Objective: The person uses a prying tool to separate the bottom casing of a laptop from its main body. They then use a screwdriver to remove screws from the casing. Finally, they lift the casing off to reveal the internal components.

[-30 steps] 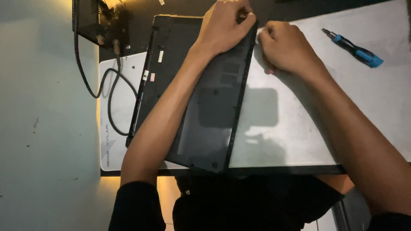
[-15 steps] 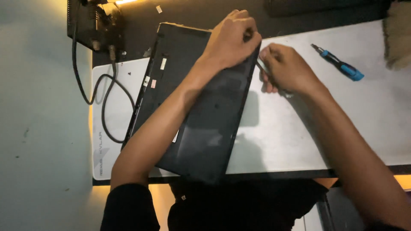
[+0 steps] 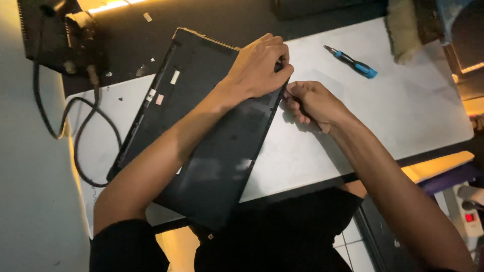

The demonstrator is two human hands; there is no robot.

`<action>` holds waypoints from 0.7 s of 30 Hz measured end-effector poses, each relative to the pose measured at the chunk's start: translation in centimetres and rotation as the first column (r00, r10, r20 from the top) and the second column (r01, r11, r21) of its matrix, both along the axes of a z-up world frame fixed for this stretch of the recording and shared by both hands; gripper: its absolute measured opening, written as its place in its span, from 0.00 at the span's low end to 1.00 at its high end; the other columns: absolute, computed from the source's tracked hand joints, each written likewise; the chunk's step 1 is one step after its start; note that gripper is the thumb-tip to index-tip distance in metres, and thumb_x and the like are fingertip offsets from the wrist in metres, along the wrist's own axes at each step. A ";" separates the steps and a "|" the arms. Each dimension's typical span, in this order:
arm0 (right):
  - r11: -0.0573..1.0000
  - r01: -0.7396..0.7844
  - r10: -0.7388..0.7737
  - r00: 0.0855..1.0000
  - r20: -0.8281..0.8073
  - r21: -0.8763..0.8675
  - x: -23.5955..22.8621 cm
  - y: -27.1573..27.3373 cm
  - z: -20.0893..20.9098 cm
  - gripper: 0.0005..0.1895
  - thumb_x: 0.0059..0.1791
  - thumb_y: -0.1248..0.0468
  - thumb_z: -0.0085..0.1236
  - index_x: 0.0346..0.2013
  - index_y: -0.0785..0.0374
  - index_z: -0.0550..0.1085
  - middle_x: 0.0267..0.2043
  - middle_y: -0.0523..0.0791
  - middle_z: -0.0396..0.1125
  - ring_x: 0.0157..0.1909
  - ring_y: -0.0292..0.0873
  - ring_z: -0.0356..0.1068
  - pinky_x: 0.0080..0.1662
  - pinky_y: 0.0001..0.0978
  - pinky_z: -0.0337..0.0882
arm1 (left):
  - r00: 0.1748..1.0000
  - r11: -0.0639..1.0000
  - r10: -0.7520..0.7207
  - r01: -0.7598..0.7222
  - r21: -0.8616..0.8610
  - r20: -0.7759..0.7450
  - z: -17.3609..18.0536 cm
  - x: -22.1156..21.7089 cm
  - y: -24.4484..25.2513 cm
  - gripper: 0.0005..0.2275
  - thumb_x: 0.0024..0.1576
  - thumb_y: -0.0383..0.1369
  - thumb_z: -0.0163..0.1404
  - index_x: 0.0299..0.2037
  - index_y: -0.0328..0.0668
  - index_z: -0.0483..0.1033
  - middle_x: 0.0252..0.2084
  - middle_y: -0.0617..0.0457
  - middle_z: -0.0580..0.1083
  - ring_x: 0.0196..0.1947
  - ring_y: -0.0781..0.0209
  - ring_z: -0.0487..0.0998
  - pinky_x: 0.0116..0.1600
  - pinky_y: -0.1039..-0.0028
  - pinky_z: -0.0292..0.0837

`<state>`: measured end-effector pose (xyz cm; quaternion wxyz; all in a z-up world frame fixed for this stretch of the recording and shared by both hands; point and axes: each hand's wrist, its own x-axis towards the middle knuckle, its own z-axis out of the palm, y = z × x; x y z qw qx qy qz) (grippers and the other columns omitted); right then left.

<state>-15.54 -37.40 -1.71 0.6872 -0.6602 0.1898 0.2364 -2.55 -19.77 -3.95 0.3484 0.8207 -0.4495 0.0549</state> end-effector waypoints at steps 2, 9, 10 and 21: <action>1.000 -0.009 0.009 1.000 -0.008 -0.006 -0.6 0.5 0.7 0.23 0.73 0.61 0.41 0.33 0.55 0.68 0.23 0.40 0.61 0.20 0.33 0.58 0.21 0.23 0.58 | 0.999 0.999 -0.032 0.031 -0.024 -0.004 -0.1 -0.1 0.3 0.08 0.63 0.35 0.54 0.32 0.46 0.79 0.35 0.59 0.78 0.40 0.57 0.75 0.46 0.61 0.74; 0.995 0.016 -0.024 0.997 -0.075 -0.101 -0.8 1.8 1.5 0.20 0.72 0.59 0.40 0.36 0.54 0.66 0.23 0.37 0.56 0.19 0.33 0.55 0.20 0.24 0.54 | 0.996 0.997 -0.076 0.076 -0.008 0.040 -0.8 0.2 0.6 0.10 0.63 0.39 0.54 0.33 0.44 0.80 0.35 0.56 0.79 0.39 0.53 0.75 0.44 0.58 0.73; 0.995 0.015 -0.022 0.997 -0.074 -0.102 -0.8 1.9 1.6 0.20 0.72 0.59 0.40 0.36 0.54 0.66 0.23 0.37 0.56 0.19 0.33 0.55 0.20 0.24 0.54 | 0.996 0.997 -0.075 0.075 -0.008 0.041 -0.9 0.3 0.7 0.10 0.63 0.39 0.54 0.33 0.44 0.80 0.35 0.56 0.79 0.39 0.53 0.75 0.44 0.58 0.73; 0.910 -0.084 0.130 0.988 0.087 -0.407 -4.3 4.7 3.9 0.21 0.73 0.52 0.40 0.38 0.57 0.62 0.21 0.48 0.65 0.21 0.43 0.61 0.31 0.37 0.65 | 0.991 0.993 -0.115 0.117 -0.026 0.062 -0.4 -0.4 1.0 0.10 0.67 0.31 0.49 0.32 0.41 0.74 0.35 0.52 0.77 0.38 0.46 0.75 0.43 0.52 0.71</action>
